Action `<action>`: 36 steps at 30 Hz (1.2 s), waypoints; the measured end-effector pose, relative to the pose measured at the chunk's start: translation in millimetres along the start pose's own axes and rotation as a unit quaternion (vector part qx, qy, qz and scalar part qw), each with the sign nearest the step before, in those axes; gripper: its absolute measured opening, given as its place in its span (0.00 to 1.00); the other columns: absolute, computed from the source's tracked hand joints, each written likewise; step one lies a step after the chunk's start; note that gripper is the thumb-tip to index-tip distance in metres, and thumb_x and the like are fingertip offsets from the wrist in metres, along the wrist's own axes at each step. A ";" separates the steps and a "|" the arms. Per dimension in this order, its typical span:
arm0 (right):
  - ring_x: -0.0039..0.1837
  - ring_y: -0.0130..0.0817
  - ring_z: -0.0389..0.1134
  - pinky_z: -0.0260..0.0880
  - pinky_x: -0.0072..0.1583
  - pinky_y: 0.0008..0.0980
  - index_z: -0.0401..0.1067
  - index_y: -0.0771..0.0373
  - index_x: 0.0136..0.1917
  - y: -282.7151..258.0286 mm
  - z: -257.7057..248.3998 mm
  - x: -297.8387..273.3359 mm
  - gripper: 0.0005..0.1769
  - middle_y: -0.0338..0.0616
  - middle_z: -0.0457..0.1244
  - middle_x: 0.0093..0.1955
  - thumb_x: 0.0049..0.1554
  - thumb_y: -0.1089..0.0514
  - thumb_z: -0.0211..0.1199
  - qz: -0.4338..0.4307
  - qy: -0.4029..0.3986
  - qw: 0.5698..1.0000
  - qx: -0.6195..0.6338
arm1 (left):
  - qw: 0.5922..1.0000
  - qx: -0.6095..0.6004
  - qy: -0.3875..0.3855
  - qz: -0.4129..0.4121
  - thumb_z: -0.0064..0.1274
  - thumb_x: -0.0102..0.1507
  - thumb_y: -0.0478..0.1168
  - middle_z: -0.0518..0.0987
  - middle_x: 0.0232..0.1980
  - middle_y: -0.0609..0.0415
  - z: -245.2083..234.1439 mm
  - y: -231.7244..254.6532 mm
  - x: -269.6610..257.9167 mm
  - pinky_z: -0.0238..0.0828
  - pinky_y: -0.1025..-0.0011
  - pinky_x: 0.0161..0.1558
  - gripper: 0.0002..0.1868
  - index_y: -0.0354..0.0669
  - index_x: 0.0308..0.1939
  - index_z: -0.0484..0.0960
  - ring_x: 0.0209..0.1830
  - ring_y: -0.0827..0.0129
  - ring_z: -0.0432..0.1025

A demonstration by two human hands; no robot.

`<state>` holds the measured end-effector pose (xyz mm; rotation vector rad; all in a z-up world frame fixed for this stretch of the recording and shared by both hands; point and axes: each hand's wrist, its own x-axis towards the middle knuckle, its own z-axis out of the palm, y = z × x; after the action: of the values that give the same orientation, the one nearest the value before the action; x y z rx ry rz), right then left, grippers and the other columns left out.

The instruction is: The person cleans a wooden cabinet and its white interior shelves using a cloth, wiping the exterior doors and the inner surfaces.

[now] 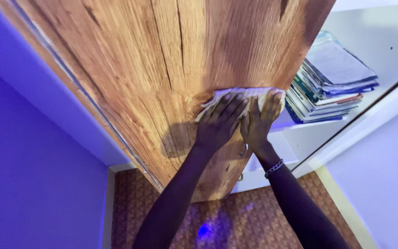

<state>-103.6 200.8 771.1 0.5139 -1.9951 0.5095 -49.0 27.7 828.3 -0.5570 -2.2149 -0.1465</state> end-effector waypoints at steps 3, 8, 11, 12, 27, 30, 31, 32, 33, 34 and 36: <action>0.87 0.70 0.31 0.31 0.81 0.73 0.51 0.54 0.85 -12.3 -18.6 61.4 0.34 0.67 0.34 0.86 0.70 0.46 0.51 -0.038 0.008 0.999 0.005 | 0.996 -0.085 -0.025 -0.006 0.46 0.76 0.52 0.52 0.87 0.60 -35.2 -27.1 36.8 0.46 0.54 0.82 0.31 0.59 0.83 0.59 0.89 0.62 0.45; 0.88 0.62 0.31 0.31 0.83 0.60 0.52 0.53 0.88 -63.7 -45.4 180.3 0.32 0.59 0.35 0.90 0.76 0.46 0.50 -0.070 0.000 0.997 0.014 | 0.998 0.012 0.054 -0.015 0.47 0.75 0.53 0.46 0.86 0.57 -106.8 -78.0 98.1 0.38 0.46 0.82 0.32 0.61 0.83 0.59 0.87 0.53 0.42; 0.88 0.60 0.33 0.31 0.82 0.58 0.55 0.54 0.86 -100.1 -30.2 184.4 0.31 0.59 0.37 0.89 0.73 0.47 0.48 -0.063 0.018 0.998 0.005 | 0.997 0.018 0.061 -0.047 0.47 0.76 0.53 0.46 0.88 0.54 -112.7 -98.0 81.0 0.37 0.47 0.84 0.34 0.56 0.85 0.58 0.89 0.52 0.41; 0.87 0.63 0.34 0.31 0.82 0.62 0.57 0.58 0.85 -114.8 -25.0 169.8 0.32 0.63 0.39 0.87 0.71 0.47 0.48 -0.066 0.004 0.998 -0.001 | 0.996 0.027 0.058 -0.061 0.48 0.75 0.53 0.46 0.87 0.53 -110.5 -99.5 61.9 0.36 0.45 0.84 0.34 0.57 0.84 0.58 0.88 0.52 0.40; 0.87 0.52 0.43 0.37 0.85 0.52 0.67 0.53 0.83 -259.7 -29.1 319.9 0.29 0.55 0.48 0.86 0.70 0.56 0.51 -0.158 0.092 0.982 -0.039 | 0.976 0.138 0.124 -0.113 0.41 0.77 0.55 0.44 0.87 0.46 -230.9 -222.1 108.2 0.30 0.44 0.86 0.35 0.50 0.85 0.52 0.88 0.47 0.37; 0.86 0.53 0.43 0.37 0.82 0.54 0.67 0.57 0.80 -272.4 -28.2 300.7 0.29 0.57 0.48 0.84 0.66 0.54 0.53 -0.157 0.086 0.984 0.006 | 0.978 0.131 0.120 -0.108 0.40 0.74 0.51 0.45 0.87 0.43 -230.6 -211.7 89.9 0.30 0.42 0.84 0.36 0.47 0.84 0.52 0.88 0.44 0.37; 0.86 0.53 0.43 0.38 0.82 0.54 0.66 0.57 0.80 -274.6 -27.7 298.8 0.30 0.57 0.48 0.84 0.66 0.55 0.54 -0.162 0.086 0.983 0.002 | 0.980 0.125 0.122 -0.097 0.41 0.74 0.51 0.45 0.86 0.43 -232.9 -210.9 84.2 0.30 0.42 0.84 0.36 0.47 0.84 0.52 0.88 0.44 0.37; 0.86 0.53 0.43 0.38 0.82 0.53 0.66 0.57 0.80 -276.5 -28.7 298.4 0.30 0.56 0.48 0.84 0.66 0.55 0.55 -0.168 0.086 0.982 -0.002 | 0.981 0.119 0.124 -0.087 0.41 0.74 0.52 0.45 0.86 0.43 -236.0 -212.2 84.2 0.30 0.42 0.83 0.36 0.47 0.84 0.52 0.87 0.44 0.37; 0.87 0.53 0.43 0.39 0.82 0.53 0.66 0.57 0.80 -277.9 -32.0 300.2 0.30 0.56 0.48 0.84 0.66 0.56 0.55 -0.174 0.086 0.981 -0.007 | 0.981 0.116 0.135 -0.073 0.41 0.74 0.52 0.44 0.86 0.42 -240.8 -215.9 89.7 0.30 0.42 0.83 0.36 0.47 0.84 0.52 0.87 0.44 0.37; 0.86 0.53 0.43 0.39 0.83 0.53 0.66 0.58 0.80 -276.9 -36.2 310.2 0.30 0.56 0.48 0.85 0.66 0.55 0.56 -0.190 0.083 0.978 -0.011 | 0.981 0.112 0.146 -0.059 0.41 0.74 0.53 0.44 0.86 0.42 -248.1 -221.2 98.1 0.29 0.42 0.83 0.36 0.46 0.84 0.52 0.87 0.44 0.37; 0.86 0.54 0.44 0.39 0.83 0.54 0.65 0.58 0.81 -271.0 -48.6 346.7 0.29 0.56 0.48 0.85 0.68 0.53 0.58 -0.221 0.080 0.972 -0.022 | 0.981 0.114 0.152 -0.048 0.42 0.74 0.54 0.45 0.85 0.41 -264.7 -231.8 124.1 0.29 0.41 0.83 0.37 0.46 0.83 0.52 0.86 0.43 0.37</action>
<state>-70.2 -44.9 1137.9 0.8349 -1.6670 0.2197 -34.0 -213.0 1112.9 -0.2795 -1.9276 -0.0242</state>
